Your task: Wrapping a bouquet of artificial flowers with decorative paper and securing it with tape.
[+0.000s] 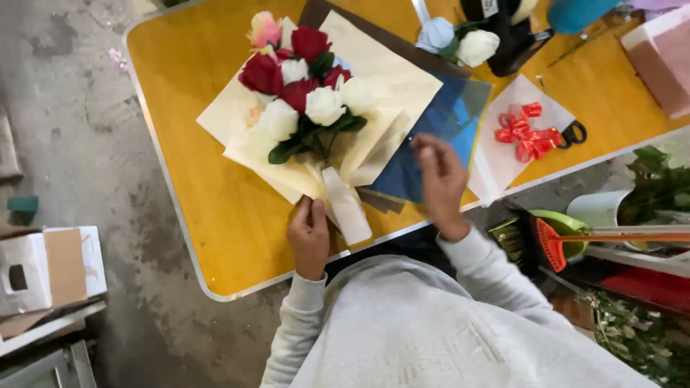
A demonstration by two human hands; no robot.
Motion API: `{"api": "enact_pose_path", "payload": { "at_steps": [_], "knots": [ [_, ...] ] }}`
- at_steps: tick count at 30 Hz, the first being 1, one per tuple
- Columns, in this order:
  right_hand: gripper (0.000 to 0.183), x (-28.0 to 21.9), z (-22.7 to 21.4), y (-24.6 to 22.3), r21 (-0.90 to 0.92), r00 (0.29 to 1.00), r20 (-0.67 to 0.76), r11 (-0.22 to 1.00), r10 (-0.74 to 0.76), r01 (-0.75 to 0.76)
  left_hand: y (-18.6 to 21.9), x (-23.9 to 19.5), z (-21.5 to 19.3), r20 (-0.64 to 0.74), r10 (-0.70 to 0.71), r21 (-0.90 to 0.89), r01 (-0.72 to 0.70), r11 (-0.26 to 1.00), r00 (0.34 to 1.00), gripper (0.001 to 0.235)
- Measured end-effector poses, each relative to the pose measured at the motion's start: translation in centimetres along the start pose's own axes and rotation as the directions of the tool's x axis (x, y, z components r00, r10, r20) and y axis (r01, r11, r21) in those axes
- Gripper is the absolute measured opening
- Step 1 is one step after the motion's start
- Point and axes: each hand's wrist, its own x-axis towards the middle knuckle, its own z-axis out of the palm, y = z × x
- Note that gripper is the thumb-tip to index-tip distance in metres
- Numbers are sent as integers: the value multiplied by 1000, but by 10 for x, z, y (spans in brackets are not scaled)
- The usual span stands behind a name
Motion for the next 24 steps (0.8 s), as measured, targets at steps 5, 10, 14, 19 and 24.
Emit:
{"api": "enact_pose_path", "payload": {
  "at_steps": [5, 10, 14, 19, 24],
  "knots": [
    [16, 180, -122, 56, -461, 838, -125, 779, -532, 425, 15, -18, -17, -76, -54, 78, 60, 995, 996, 57],
    [62, 285, -175, 104, -545, 994, -110, 838, -28, -36, 71, -25, -1, -350, 315, 217, -251, 943, 882, 50],
    [48, 290, -168, 94, -514, 949, 102, 833, 297, -205, 137, -1, 68, 177, 642, -106, -634, 766, 746, 29],
    [29, 304, -162, 119, -409, 942, 30, 864, 333, -293, 138, 95, 257, 387, 814, -190, -827, 530, 433, 32],
    [26, 309, -155, 136, -174, 955, 32, 943, 294, -284, 127, 150, 401, 584, 669, -42, -806, 591, 460, 92]
  ]
}}
